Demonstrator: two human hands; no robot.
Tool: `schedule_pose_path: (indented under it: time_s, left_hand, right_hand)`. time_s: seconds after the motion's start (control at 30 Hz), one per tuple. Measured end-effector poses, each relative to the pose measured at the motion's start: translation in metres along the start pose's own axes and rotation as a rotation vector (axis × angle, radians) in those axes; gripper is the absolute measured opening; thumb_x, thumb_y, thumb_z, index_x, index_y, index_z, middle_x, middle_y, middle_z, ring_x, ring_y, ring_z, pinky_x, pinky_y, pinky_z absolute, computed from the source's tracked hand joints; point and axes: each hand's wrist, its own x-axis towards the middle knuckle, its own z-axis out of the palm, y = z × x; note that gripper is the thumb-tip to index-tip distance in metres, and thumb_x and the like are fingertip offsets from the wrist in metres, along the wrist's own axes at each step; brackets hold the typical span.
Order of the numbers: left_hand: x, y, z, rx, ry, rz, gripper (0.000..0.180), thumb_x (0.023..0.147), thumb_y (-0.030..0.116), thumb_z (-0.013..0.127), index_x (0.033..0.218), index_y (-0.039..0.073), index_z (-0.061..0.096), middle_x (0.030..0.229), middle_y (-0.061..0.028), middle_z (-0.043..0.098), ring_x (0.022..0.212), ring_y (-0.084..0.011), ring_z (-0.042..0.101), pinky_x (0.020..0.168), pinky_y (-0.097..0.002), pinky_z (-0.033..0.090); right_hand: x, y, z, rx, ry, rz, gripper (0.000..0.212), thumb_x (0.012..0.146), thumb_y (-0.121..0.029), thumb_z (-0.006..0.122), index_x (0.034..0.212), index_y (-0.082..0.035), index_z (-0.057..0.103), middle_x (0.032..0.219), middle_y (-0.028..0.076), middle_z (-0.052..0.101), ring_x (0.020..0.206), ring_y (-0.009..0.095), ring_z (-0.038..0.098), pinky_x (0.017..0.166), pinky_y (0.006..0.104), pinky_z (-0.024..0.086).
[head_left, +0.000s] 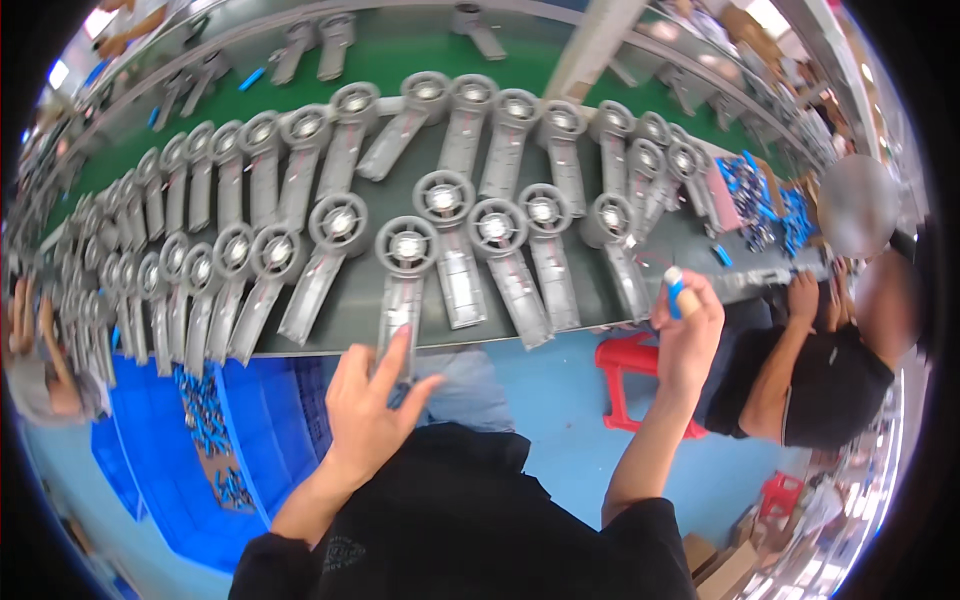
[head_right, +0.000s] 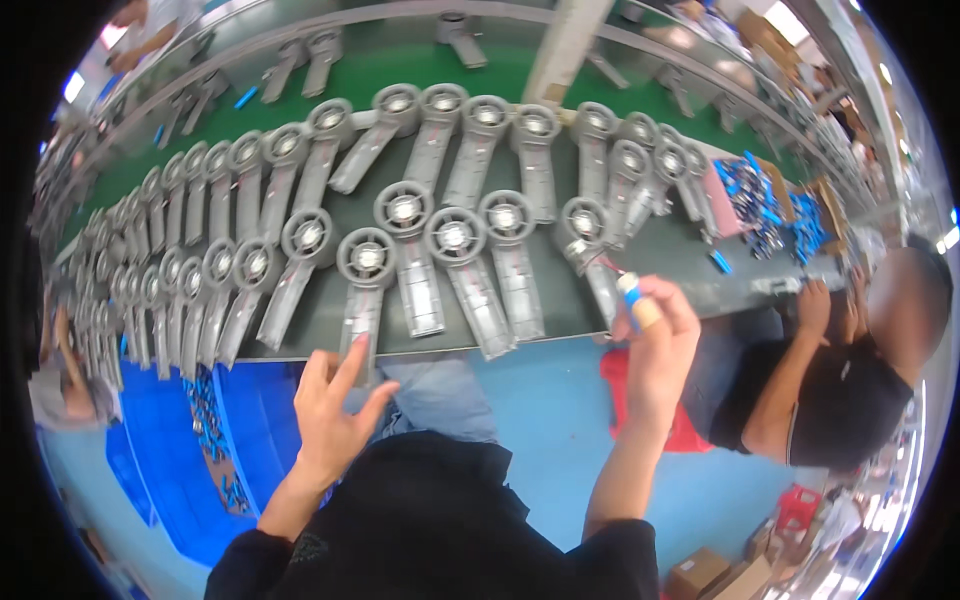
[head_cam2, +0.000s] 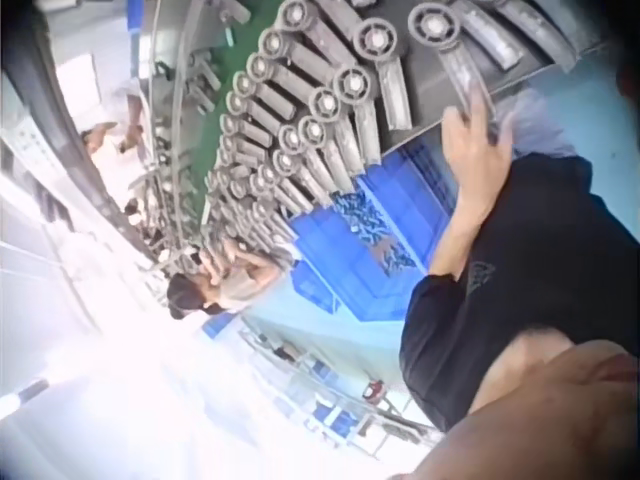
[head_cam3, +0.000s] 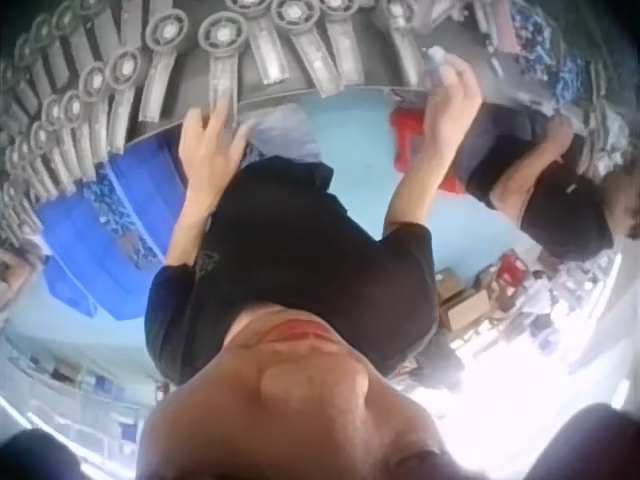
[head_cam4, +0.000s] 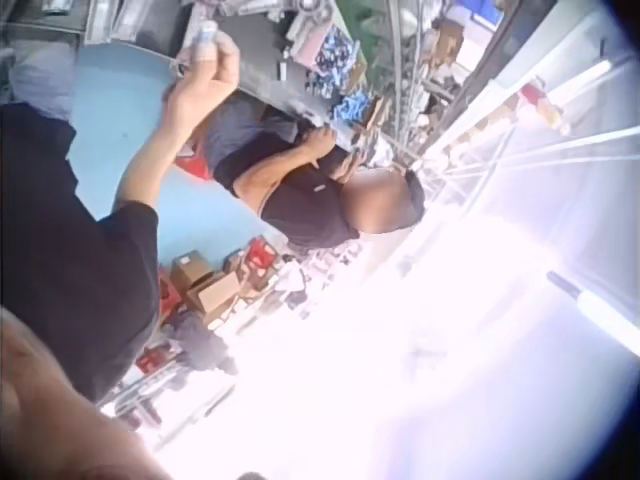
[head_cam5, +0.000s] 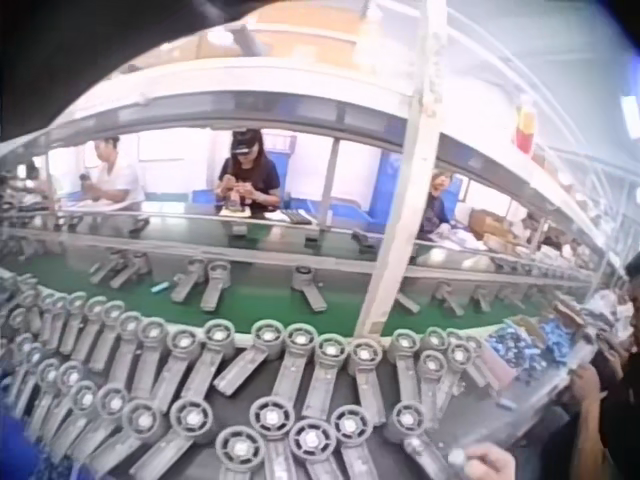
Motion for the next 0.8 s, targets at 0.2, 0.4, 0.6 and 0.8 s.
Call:
schedule_pose_path:
  time_s: [0.2, 0.4, 0.6, 0.8]
  left_hand:
    - [0.018, 0.002, -0.038, -0.416, 0.08, -0.058, 0.045, 0.085, 0.023, 0.073, 0.123, 0.0, 0.063, 0.098, -0.0161, 0.064, 0.081, -0.0267, 0.06, 0.072, -0.0362, 0.048]
    - [0.033, -0.004, -0.045, -1.209, 0.036, -0.397, 0.031, 0.1, 0.01, 0.053, 0.127, -0.005, 0.057, 0.108, -0.0158, 0.069, 0.1, -0.0167, 0.065, 0.087, -0.0301, 0.052]
    - [0.034, -0.033, -0.048, -1.035, -0.045, -0.477, 0.028, 0.097, 0.007, 0.051, 0.123, -0.001, 0.058, 0.092, -0.0113, 0.068, 0.082, -0.0147, 0.065, 0.074, -0.0286, 0.051]
    - [0.038, -0.034, -0.023, -0.429, -0.004, -0.019, 0.031, 0.098, 0.007, 0.05, 0.127, -0.002, 0.054, 0.088, -0.013, 0.065, 0.072, -0.0244, 0.063, 0.069, -0.0317, 0.05]
  right_hand:
    - [-0.045, 0.013, 0.101, -0.154, -0.359, -0.476, 0.016, 0.077, 0.004, 0.066, 0.094, 0.001, 0.065, 0.087, 0.009, 0.06, 0.065, 0.013, 0.057, 0.055, 0.0239, 0.045]
    - [-0.055, 0.023, 0.154, -0.287, -0.672, -0.621, 0.022, 0.073, -0.002, 0.075, 0.095, -0.001, 0.07, 0.089, 0.012, 0.066, 0.077, 0.023, 0.065, 0.068, 0.0307, 0.052]
    - [-0.034, 0.038, 0.159, -0.46, -0.548, -0.273, 0.024, 0.076, 0.001, 0.076, 0.1, -0.002, 0.072, 0.087, 0.006, 0.06, 0.065, 0.011, 0.053, 0.057, 0.0232, 0.042]
    - [-0.033, 0.057, 0.174, -0.5, -0.595, -0.384, 0.018, 0.08, 0.002, 0.074, 0.098, 0.0, 0.072, 0.084, 0.002, 0.052, 0.062, 0.007, 0.047, 0.051, 0.0211, 0.034]
